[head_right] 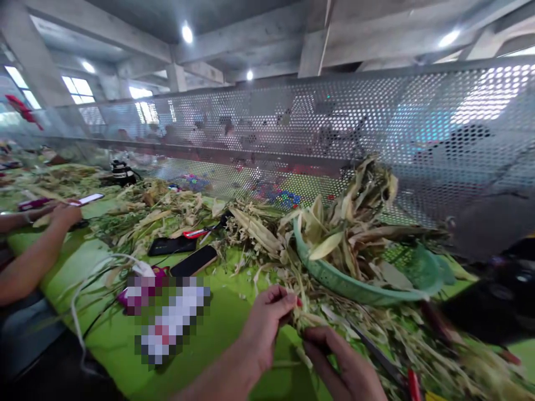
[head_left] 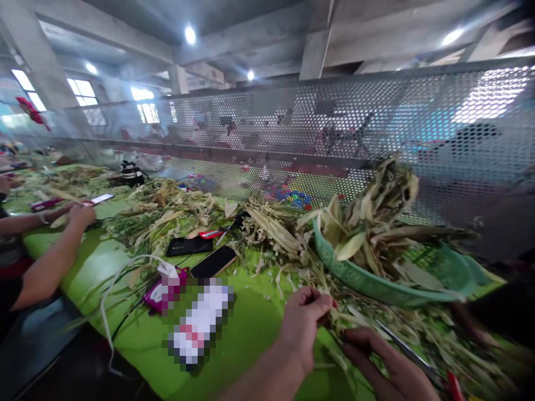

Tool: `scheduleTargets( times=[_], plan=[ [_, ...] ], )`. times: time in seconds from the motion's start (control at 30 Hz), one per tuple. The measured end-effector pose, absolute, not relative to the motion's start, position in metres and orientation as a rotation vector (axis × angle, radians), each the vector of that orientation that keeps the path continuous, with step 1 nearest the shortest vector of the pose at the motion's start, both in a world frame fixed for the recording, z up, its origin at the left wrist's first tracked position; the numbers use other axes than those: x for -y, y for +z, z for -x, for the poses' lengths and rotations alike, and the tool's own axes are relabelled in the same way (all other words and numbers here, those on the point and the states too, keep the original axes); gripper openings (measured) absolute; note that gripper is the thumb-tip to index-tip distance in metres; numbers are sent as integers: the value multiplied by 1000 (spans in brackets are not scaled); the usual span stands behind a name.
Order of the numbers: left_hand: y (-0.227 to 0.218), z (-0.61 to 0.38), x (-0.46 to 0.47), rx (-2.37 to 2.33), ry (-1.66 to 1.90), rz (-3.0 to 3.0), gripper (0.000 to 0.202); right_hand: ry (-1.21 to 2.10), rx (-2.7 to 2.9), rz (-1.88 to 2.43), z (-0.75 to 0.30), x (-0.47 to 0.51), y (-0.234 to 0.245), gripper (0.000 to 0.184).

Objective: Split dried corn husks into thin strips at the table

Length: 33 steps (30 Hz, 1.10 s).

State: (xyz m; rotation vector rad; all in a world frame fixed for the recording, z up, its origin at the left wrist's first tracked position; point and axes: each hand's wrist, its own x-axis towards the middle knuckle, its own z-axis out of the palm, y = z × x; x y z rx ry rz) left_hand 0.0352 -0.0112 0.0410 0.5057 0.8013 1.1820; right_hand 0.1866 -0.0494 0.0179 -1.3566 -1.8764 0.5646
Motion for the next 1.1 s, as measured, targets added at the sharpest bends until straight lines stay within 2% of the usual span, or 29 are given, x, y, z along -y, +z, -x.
scheduleTargets(
  times=[0.13, 0.3, 0.43, 0.7, 1.1],
  plan=[
    [44, -32, 12, -709, 1135, -578, 44, 616, 1792, 1452, -185, 55, 22, 23],
    [31, -31, 2, -776, 1182, -782, 45, 999, 1496, 1521, -189, 51, 21, 41],
    [24, -31, 1, -809, 1172, -920, 43, 1063, 1287, 1499, -190, 46, 22, 50],
    [21, -32, 3, -798, 1143, -1145, 34, 1014, 1538, 1474, -188, 49, 27, 35],
    [18, -35, 8, -817, 1062, -1222, 25, 1026, 1588, 1403, -188, 54, 27, 31]
  ],
)
